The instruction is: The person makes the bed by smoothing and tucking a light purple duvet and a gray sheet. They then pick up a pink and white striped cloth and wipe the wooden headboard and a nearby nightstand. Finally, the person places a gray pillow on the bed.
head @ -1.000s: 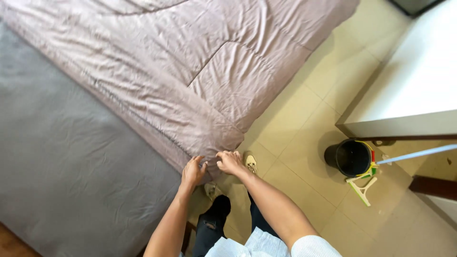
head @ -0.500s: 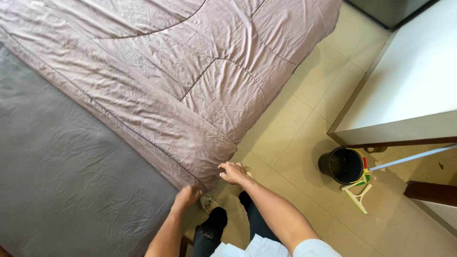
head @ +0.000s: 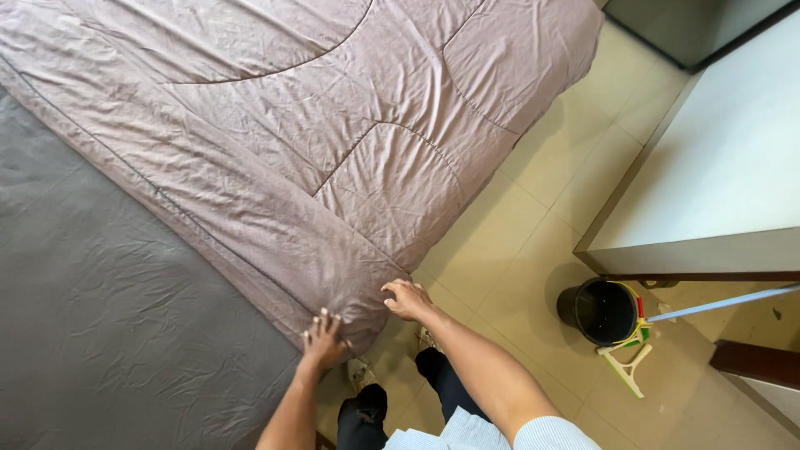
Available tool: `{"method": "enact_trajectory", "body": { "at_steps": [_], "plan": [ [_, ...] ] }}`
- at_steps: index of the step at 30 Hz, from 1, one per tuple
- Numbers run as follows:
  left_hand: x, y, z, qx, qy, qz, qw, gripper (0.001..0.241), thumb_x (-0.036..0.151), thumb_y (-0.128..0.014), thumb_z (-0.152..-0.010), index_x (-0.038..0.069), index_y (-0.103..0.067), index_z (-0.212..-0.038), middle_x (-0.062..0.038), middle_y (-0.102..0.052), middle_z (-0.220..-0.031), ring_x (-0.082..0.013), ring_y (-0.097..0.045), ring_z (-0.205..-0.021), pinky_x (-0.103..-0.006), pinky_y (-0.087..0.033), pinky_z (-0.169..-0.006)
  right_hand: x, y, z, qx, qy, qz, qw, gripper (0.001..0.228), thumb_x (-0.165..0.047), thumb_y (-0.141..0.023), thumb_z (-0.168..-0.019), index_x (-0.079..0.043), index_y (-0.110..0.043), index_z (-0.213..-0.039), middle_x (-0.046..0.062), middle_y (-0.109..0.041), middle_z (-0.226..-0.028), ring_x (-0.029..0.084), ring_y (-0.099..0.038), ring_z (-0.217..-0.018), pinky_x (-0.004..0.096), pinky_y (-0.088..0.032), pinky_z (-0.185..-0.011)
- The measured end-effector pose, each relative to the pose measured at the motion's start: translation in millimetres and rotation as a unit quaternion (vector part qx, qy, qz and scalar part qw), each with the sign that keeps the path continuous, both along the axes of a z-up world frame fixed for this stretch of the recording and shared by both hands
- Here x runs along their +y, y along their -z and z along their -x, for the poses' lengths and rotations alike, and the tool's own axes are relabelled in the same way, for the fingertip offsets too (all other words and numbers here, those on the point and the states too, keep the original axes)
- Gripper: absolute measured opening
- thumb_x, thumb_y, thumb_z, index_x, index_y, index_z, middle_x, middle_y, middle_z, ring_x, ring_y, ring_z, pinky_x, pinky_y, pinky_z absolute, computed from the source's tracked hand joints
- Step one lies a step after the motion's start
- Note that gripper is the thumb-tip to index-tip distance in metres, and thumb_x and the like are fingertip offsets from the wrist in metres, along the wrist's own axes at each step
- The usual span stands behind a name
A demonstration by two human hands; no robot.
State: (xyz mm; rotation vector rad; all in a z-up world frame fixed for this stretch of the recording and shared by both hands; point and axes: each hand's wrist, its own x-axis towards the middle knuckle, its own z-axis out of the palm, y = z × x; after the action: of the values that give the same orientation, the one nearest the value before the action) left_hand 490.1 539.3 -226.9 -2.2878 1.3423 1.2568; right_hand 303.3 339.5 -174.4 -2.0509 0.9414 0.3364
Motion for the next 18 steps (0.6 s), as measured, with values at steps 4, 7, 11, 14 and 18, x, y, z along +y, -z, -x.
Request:
{"method": "enact_trajectory", "body": {
  "at_steps": [4, 7, 11, 14, 18],
  "plan": [
    [3, 17, -14, 0.111, 0.108, -0.111, 0.982, 0.059, 0.043, -0.065, -0.096, 0.029, -0.051, -0.151, -0.005, -0.018, -0.171, -0.0265, -0.012, -0.161, -0.0497, -0.023, -0.129, 9, 11, -11, 0.016, 0.007, -0.014, 1.000, 0.043, -0.032, -0.065, -0.090, -0.018, -0.063, -0.130, 0.009, -0.060, -0.139, 0.030, -0.053, -0.131, 0.050, -0.035, -0.114],
    [-5, 42, -63, 0.164, -0.074, 0.121, 0.976, 0.054, 0.049, -0.052, -0.107, 0.020, -0.064, -0.150, -0.010, -0.066, -0.147, -0.0289, -0.063, -0.139, -0.0468, -0.051, -0.122, 29, 5, -38, 0.051, 0.011, -0.055, 0.997, 0.047, -0.030, -0.062, -0.092, -0.021, -0.059, -0.139, 0.007, -0.052, -0.153, 0.029, -0.047, -0.143, 0.050, -0.032, -0.121],
    [-1, 0, -57, -0.057, -0.010, 0.174, 0.983, 0.069, 0.041, -0.060, -0.097, 0.016, -0.037, -0.157, -0.012, -0.014, -0.168, -0.0359, -0.012, -0.155, -0.0627, -0.016, -0.122, 61, 18, -62, 0.044, -0.027, -0.016, 0.999, 0.083, -0.022, -0.070, -0.086, -0.030, -0.031, -0.159, 0.009, 0.004, -0.171, 0.032, -0.006, -0.157, 0.056, -0.012, -0.124],
    [26, 1, -8, -0.044, 0.119, 0.137, 0.982, 0.086, 0.043, -0.066, -0.093, 0.010, -0.025, -0.161, -0.020, -0.003, -0.166, -0.0445, -0.003, -0.153, -0.0671, -0.009, -0.119, 75, 36, -56, 0.073, -0.062, -0.031, 0.995, 0.088, -0.022, -0.070, -0.087, -0.033, -0.025, -0.162, 0.006, 0.010, -0.172, 0.030, 0.003, -0.160, 0.056, -0.007, -0.126],
    [79, 2, 41, 0.174, 0.213, -0.011, 0.961, 0.064, 0.039, -0.064, -0.093, 0.015, -0.047, -0.150, -0.008, -0.034, -0.165, -0.0298, -0.021, -0.159, -0.0666, -0.007, -0.127, 83, 39, -36, 0.105, -0.101, -0.019, 0.989, 0.087, -0.019, -0.064, -0.085, -0.030, -0.028, -0.163, 0.002, -0.007, -0.175, 0.026, -0.009, -0.160, 0.058, -0.009, -0.126]
  ]
}}
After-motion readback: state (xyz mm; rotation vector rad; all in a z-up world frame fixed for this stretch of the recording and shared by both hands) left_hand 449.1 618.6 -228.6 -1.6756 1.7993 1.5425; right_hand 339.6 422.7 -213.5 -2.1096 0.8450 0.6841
